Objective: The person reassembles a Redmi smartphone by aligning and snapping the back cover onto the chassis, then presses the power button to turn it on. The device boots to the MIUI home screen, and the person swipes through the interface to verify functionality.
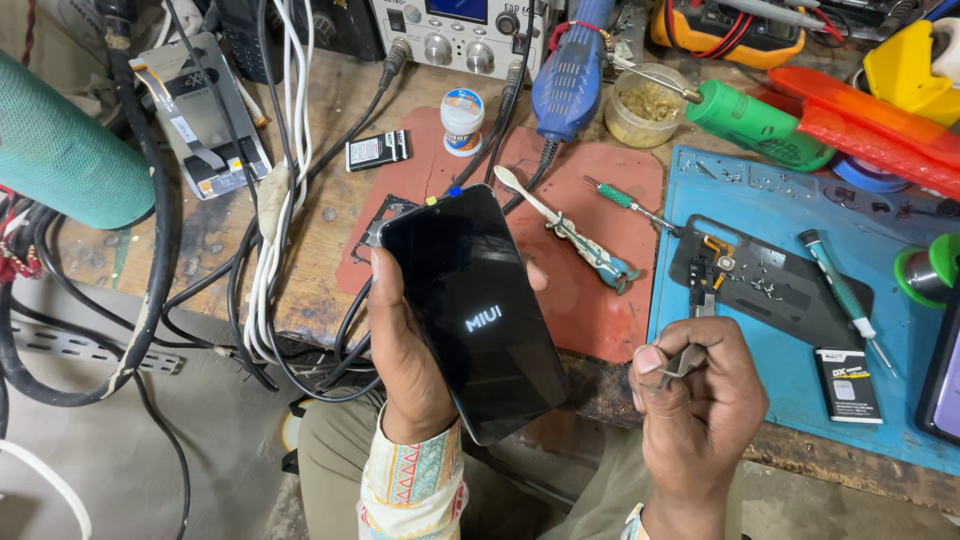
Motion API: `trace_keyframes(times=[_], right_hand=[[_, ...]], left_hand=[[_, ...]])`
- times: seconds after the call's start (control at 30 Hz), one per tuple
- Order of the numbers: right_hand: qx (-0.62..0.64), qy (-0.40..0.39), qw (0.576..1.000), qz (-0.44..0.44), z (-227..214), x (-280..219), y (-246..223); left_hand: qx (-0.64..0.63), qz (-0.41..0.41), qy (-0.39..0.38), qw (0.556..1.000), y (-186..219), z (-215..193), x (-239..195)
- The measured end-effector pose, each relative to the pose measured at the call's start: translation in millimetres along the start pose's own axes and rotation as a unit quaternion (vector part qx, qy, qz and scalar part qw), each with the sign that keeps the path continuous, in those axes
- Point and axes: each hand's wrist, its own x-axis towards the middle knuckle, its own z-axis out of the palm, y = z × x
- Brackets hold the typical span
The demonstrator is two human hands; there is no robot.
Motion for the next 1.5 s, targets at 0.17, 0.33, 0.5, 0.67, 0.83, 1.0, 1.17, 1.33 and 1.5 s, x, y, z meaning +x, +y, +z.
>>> trace_keyframes(times=[0.17,0.33,0.5,0.67,0.83,1.0,1.17,1.33,1.5], right_hand=[[-0.004,0.008,1.0,0.003,1.1,-0.2,-1.7],[-0.014,0.007,1.0,0.004,1.9,-0.3,-2.9],[-0.015,0.009,1.0,0.006,1.1,-0.4,-2.9],[-0.009,0.004,1.0,0.004,0.8,-0.7,-1.1],[-0.018,0.009,1.0,0.01,-0.3,-0.4,-0.9],[-0.015,0.013,1.0,0.013,0.5,-0.9,-1.3],[-0.024,0.008,1.0,0.007,2.0,-1.2,-2.0],[-0.015,0.004,1.0,0.001,0.7,0.2,-2.0],[-0.025,0.002,1.0,-0.004,1.3,0.1,-3.0]], left_hand=[[0.007,0.007,0.009,1.0,-0.7,1.7,-0.5],[0.008,0.008,0.007,1.0,0.2,1.7,-0.7],[0.009,0.008,0.014,1.0,0.1,2.7,-0.9],[0.011,0.012,0.016,1.0,-0.2,2.8,-1.3],[0.012,0.013,0.018,1.0,0.3,3.0,-0.6],[-0.002,0.008,0.019,1.0,0.0,3.5,-1.1],[0.012,0.012,0.019,1.0,1.0,3.6,-1.4],[0.004,0.019,0.015,1.0,-0.7,4.3,-1.6],[-0.001,0.018,0.017,1.0,-1.8,2.2,-1.9]])
